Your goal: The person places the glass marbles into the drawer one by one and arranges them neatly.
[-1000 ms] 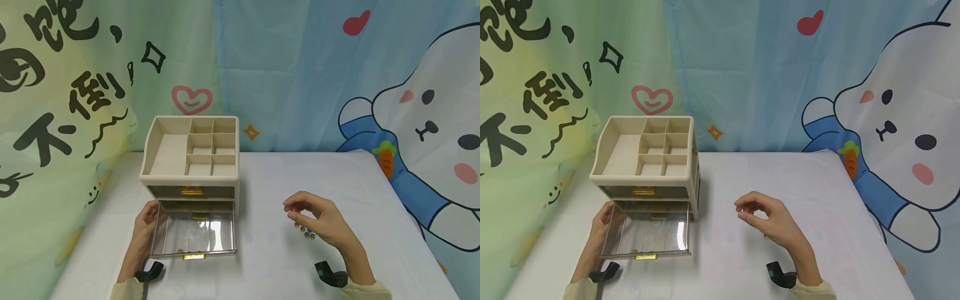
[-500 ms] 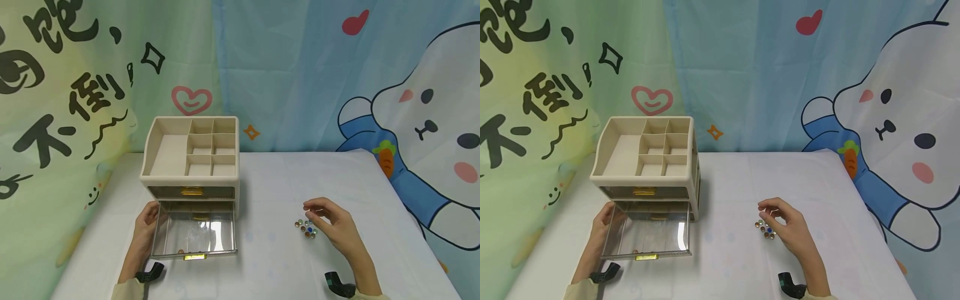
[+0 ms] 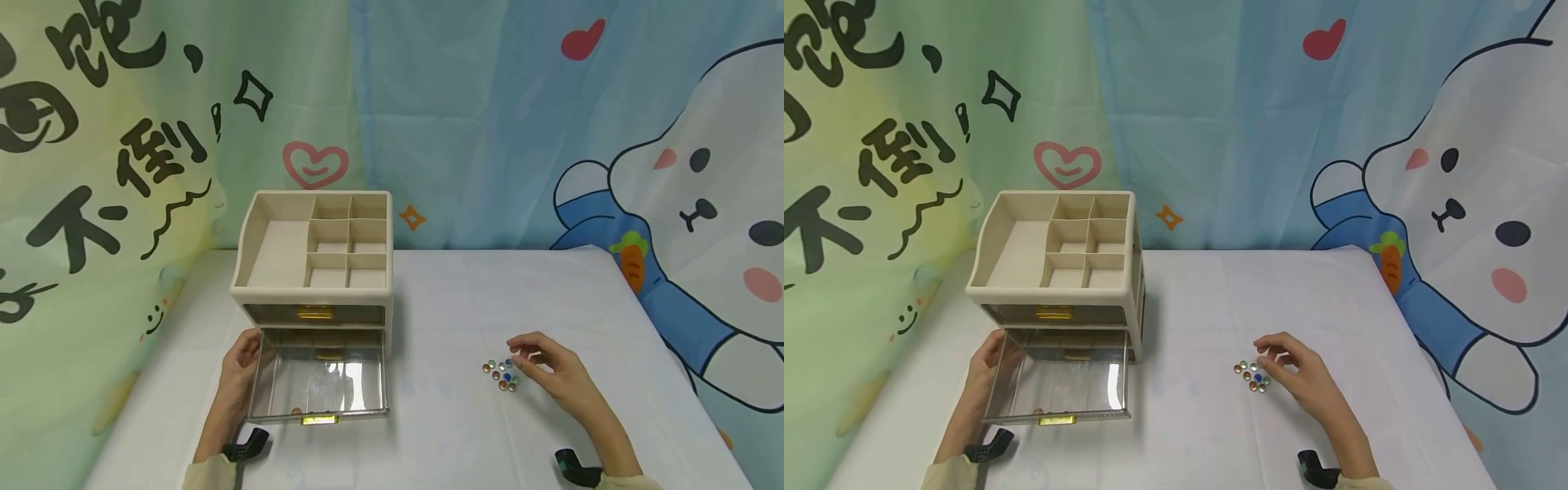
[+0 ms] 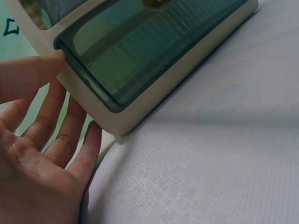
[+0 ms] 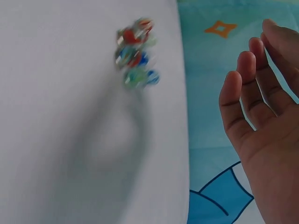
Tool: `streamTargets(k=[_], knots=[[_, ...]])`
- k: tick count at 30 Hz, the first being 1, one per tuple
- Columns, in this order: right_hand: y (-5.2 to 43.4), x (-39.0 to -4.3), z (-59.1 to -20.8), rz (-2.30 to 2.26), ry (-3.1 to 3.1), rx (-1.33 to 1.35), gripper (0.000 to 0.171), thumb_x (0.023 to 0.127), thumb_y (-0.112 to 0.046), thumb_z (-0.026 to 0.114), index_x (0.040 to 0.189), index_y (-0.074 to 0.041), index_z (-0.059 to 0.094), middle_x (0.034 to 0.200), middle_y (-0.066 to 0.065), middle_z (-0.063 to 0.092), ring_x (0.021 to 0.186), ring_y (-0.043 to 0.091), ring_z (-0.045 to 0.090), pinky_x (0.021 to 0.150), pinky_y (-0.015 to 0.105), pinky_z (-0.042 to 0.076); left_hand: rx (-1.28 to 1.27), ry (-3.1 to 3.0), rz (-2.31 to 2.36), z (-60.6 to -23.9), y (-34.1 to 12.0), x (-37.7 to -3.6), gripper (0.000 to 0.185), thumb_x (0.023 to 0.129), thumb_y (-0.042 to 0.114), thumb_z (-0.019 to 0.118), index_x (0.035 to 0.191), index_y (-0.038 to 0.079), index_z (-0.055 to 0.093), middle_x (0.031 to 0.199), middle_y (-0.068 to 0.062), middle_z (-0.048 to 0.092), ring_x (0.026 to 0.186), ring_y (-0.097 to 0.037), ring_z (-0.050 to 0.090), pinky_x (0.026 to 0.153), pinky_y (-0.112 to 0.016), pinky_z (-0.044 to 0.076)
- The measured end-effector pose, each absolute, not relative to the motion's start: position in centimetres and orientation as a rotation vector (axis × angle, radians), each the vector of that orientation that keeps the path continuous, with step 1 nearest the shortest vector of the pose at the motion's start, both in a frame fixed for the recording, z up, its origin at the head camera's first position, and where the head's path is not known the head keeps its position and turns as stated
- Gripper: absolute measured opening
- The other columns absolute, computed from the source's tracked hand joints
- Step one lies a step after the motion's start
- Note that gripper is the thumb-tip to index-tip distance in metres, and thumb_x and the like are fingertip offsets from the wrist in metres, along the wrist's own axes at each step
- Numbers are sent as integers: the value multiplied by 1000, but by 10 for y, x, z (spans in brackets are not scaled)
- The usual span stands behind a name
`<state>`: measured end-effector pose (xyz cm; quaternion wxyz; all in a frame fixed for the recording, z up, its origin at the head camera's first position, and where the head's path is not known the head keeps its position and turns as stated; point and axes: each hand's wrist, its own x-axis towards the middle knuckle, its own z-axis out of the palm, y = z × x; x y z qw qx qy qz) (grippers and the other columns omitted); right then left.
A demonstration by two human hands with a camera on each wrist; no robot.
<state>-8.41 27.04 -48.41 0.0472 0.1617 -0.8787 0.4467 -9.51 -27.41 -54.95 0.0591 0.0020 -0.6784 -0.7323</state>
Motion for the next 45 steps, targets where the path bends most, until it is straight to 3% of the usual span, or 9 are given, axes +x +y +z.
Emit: streamTargets(k=[8, 18, 39, 45], knots=[[284, -89, -493, 1288, -2799, 539, 28, 97, -8, 72, 125, -10, 67, 113, 9, 69, 93, 3, 56, 81, 19, 51, -18, -2044, -2225, -548, -273, -95, 37, 96, -9, 62, 128, 10, 60, 121, 13, 70, 113, -2, 66, 96, -17, 50], [290, -100, -500, 1149, -2884, 670, 25, 94, -6, 75, 118, -10, 70, 94, -5, 56, 85, 10, 48, 73, 24, 44, -25, -2001, -2243, -548, -273, -95, 38, 95, -12, 61, 125, 11, 62, 119, 11, 71, 111, -3, 67, 94, -17, 51], [288, -120, -503, 771, -3046, 800, 21, 87, -16, 83, 105, -21, 72, 101, -9, 61, 93, 11, 55, 81, 33, 50, 1, -2047, -2212, -550, -273, -96, 37, 96, -8, 63, 126, 13, 62, 121, 13, 70, 114, -2, 66, 97, -16, 50], [287, -123, -509, 741, -3078, 787, 21, 88, -12, 82, 105, -19, 73, 102, -8, 65, 93, 12, 59, 82, 34, 53, 5, -2043, -2219, -551, -274, -96, 38, 96, -10, 62, 126, 14, 61, 119, 14, 70, 111, -1, 65, 96, -17, 49]])
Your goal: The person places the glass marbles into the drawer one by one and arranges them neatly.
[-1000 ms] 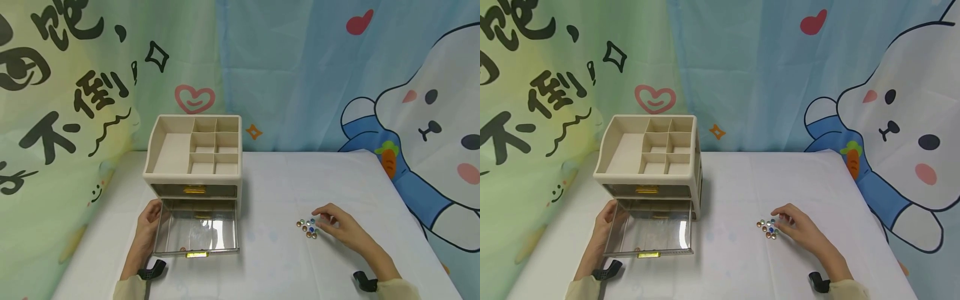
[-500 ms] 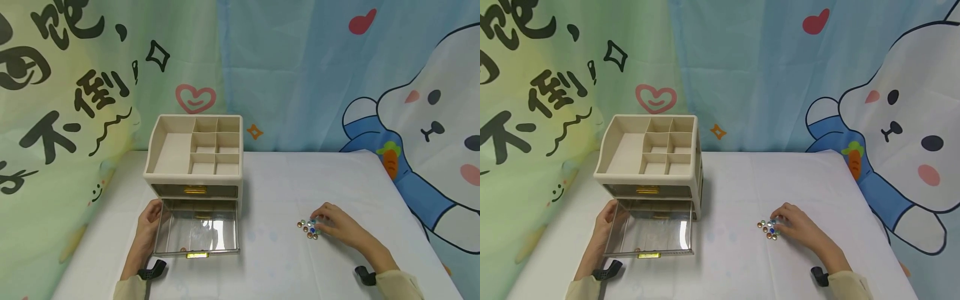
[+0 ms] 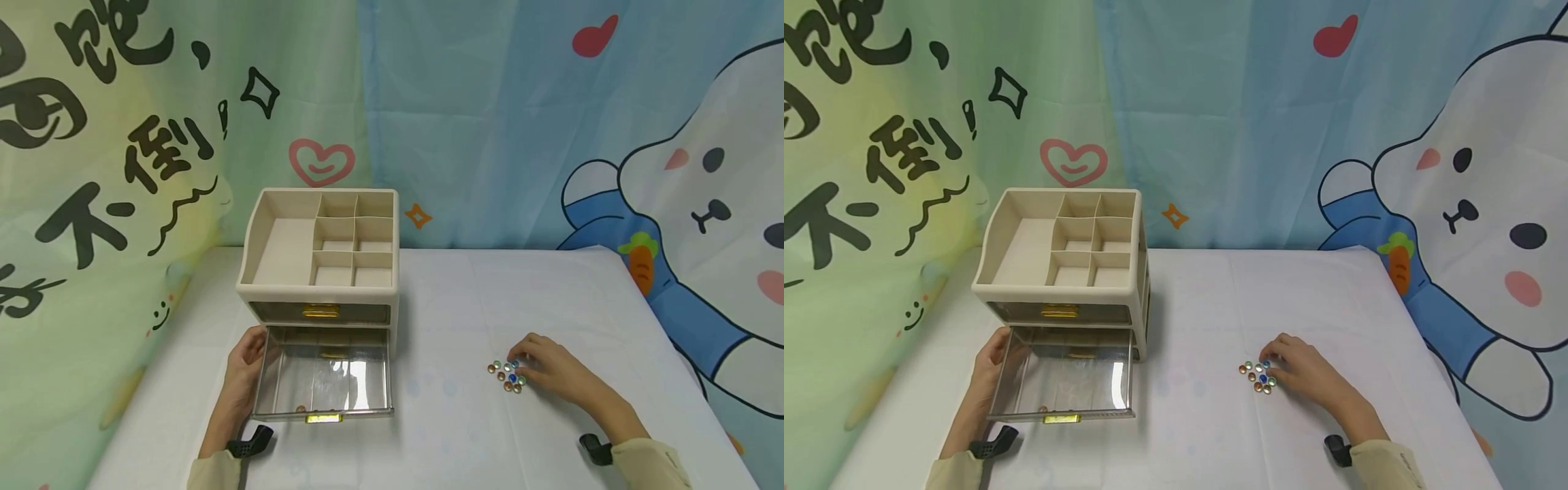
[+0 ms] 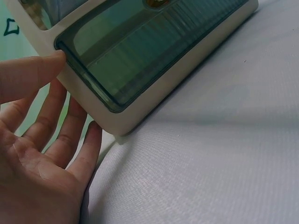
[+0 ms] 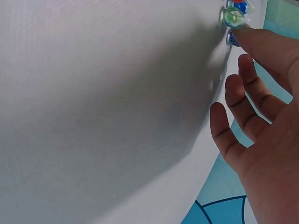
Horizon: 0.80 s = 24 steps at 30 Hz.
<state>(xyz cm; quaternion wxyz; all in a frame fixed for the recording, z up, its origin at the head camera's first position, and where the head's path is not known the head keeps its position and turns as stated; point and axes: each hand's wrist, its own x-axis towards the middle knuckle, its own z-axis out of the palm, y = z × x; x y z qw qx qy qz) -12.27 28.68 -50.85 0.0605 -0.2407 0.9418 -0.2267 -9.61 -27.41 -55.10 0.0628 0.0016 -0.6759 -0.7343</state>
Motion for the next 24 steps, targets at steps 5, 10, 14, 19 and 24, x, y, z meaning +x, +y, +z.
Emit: streamTargets(k=[5, 10, 14, 19, 24], knots=[[287, -123, -511, -653, 2855, -701, 20, 89, -9, 79, 105, -19, 73, 102, -8, 66, 92, 9, 59, 82, 34, 53, 12, -2059, -2218, -552, -275, -96, 39, 97, -9, 62, 127, 14, 61, 119, 14, 69, 112, -1, 64, 96, -18, 48], [287, -122, -511, -686, 2849, -686, 19, 90, -6, 77, 105, -16, 72, 98, -8, 66, 89, 7, 58, 79, 31, 53, 23, -2074, -2208, -552, -275, -96, 38, 96, -8, 64, 128, 13, 61, 119, 14, 69, 112, -1, 64, 96, -17, 49], [286, -122, -511, -691, 2827, -622, 18, 92, -6, 75, 106, -16, 71, 99, -8, 67, 91, 7, 61, 81, 31, 55, 9, -2061, -2212, -553, -275, -96, 39, 95, -9, 64, 128, 12, 61, 119, 13, 70, 111, -2, 65, 95, -17, 50], [287, -120, -512, -703, 2835, -570, 20, 92, -6, 75, 108, -16, 71, 100, -9, 66, 93, 9, 61, 83, 33, 55, -8, -2045, -2225, -553, -275, -97, 38, 95, -10, 63, 126, 12, 62, 118, 12, 70, 110, -2, 65, 94, -17, 50], [287, -118, -505, -841, 2849, -626, 24, 92, -3, 75, 111, -15, 70, 98, -10, 65, 89, 2, 54, 77, 27, 52, -6, -2028, -2235, -552, -274, -97, 39, 95, -11, 63, 126, 12, 62, 117, 12, 70, 109, -2, 65, 93, -18, 50]])
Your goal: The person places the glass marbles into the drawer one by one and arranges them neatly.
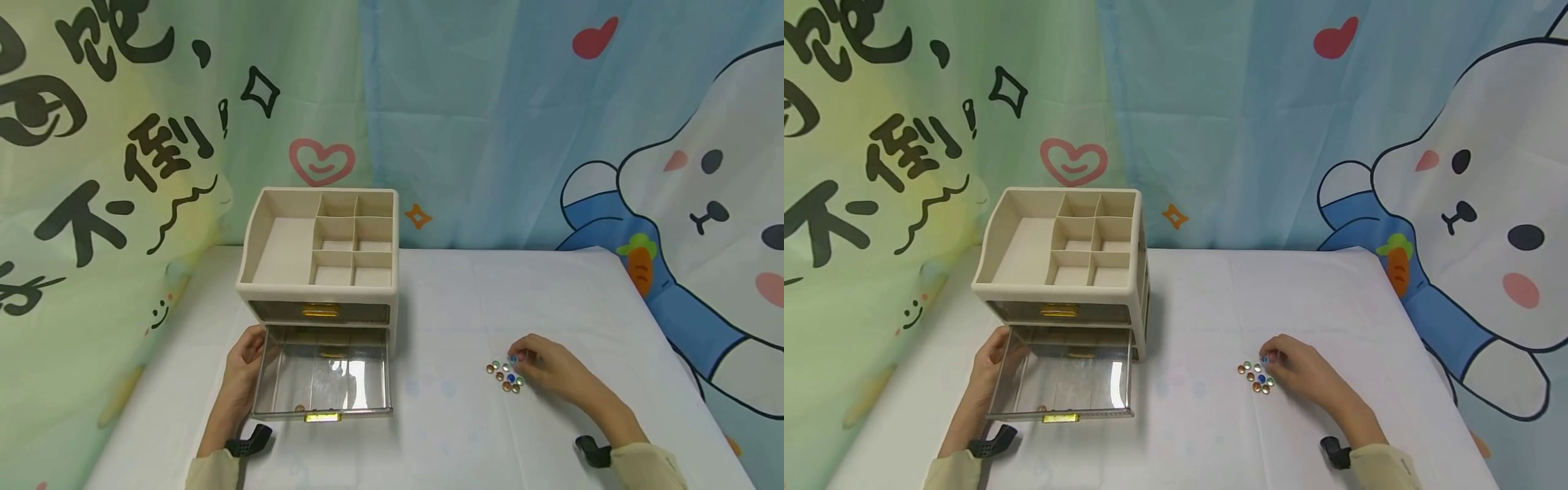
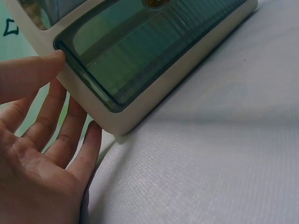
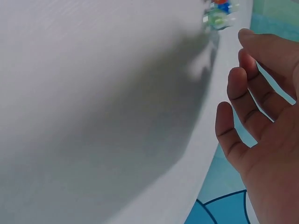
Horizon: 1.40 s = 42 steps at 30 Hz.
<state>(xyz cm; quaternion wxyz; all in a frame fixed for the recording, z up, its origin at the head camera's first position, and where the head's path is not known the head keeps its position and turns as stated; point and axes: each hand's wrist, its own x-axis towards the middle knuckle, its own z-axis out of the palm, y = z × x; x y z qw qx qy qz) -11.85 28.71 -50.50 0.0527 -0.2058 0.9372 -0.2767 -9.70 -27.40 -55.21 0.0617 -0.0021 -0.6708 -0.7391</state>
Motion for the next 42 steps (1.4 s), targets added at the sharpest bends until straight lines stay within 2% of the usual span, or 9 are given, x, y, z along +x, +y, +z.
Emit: streamTargets(k=[8, 25, 31, 36, 42], knots=[[271, -116, -491, -1042, 2794, -722, 18, 96, -9, 73, 114, -10, 71, 96, -10, 67, 86, -1, 55, 79, 26, 51, 20, -2046, -2238, -551, -274, -97, 37, 96, -8, 64, 126, 13, 62, 119, 13, 70, 110, -2, 66, 92, -18, 51], [225, -123, -469, -1211, 2737, -973, 22, 97, -10, 72, 114, -23, 69, 102, -12, 69, 88, 0, 57, 80, 32, 54, 21, -2045, -2233, -549, -274, -97, 35, 96, -8, 64, 127, 10, 61, 117, 12, 70, 107, -2, 65, 91, -18, 50], [206, -121, -456, -1328, 2671, -1125, 27, 95, -4, 73, 114, -23, 69, 103, -10, 70, 90, 3, 58, 80, 27, 52, 28, -2048, -2237, -550, -274, -97, 36, 96, -8, 64, 126, 11, 61, 117, 12, 70, 107, -2, 65, 91, -18, 51], [190, -115, -441, -1339, 2620, -1131, 25, 97, -9, 73, 114, -27, 68, 104, -10, 70, 92, 5, 58, 82, 24, 50, 36, -2062, -2225, -550, -274, -97, 36, 96, -7, 65, 128, 10, 61, 119, 13, 70, 110, -2, 65, 93, -17, 50], [175, -111, -427, -1358, 2534, -1134, 20, 98, -13, 73, 113, -26, 68, 105, -10, 69, 95, 9, 59, 84, 25, 49, 45, -2069, -2212, -550, -274, -96, 36, 96, -6, 65, 128, 10, 61, 119, 14, 70, 111, -1, 65, 94, -17, 50]])
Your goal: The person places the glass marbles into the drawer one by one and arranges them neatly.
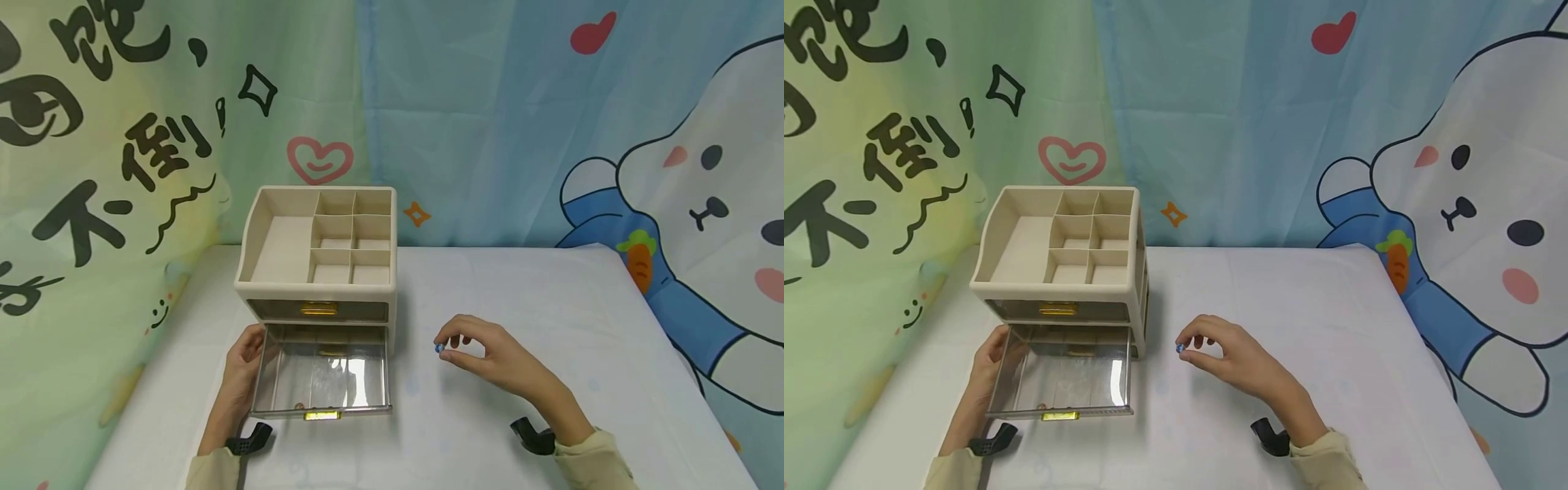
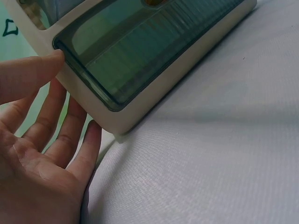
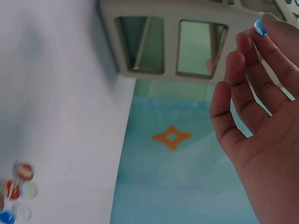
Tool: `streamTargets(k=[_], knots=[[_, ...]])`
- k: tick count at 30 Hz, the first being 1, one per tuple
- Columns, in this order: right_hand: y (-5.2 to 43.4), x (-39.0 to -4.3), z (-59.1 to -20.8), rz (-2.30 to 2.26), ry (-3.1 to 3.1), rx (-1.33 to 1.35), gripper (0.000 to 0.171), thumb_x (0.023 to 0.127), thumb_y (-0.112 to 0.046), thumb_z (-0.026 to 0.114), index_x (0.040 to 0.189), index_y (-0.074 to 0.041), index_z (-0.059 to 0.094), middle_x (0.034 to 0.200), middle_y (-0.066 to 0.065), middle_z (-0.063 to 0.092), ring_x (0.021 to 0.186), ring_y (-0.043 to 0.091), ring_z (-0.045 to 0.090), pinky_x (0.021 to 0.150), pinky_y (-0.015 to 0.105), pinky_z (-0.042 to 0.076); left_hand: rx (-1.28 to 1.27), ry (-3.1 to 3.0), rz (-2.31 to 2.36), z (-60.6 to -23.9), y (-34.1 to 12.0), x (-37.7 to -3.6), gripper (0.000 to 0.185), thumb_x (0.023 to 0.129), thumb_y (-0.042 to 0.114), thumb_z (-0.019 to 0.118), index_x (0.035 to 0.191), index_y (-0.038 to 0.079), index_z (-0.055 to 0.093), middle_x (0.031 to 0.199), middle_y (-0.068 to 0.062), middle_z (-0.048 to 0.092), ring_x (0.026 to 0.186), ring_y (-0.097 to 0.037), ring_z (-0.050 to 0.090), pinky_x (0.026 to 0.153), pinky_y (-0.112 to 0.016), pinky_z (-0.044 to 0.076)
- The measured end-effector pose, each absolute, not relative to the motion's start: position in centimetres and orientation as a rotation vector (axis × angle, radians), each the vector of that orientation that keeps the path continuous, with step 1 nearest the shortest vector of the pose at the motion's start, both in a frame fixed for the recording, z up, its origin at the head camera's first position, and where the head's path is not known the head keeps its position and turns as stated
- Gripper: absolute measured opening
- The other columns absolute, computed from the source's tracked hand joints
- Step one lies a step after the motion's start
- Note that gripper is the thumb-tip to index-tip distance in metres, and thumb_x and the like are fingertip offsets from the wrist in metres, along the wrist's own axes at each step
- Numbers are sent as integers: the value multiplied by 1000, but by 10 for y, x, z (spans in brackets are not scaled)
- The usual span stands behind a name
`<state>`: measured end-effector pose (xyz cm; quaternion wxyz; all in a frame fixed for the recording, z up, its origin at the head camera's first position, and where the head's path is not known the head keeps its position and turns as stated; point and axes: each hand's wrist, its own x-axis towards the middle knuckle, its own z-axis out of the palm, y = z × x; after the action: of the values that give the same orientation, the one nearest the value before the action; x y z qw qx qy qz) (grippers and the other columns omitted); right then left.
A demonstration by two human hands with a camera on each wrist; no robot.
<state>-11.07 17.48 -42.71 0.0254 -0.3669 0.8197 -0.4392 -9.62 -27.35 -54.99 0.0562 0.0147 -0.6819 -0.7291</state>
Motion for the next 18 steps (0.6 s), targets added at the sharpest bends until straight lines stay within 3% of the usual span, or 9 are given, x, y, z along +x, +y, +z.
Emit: streamTargets(k=[18], knots=[[130, -109, -395, -1423, 2302, -1305, 20, 99, -16, 71, 118, -24, 69, 112, -7, 70, 103, 9, 64, 91, 26, 53, 60, -2072, -2217, -549, -273, -96, 36, 96, -6, 66, 129, 10, 60, 120, 14, 70, 112, -1, 65, 95, -16, 50]])
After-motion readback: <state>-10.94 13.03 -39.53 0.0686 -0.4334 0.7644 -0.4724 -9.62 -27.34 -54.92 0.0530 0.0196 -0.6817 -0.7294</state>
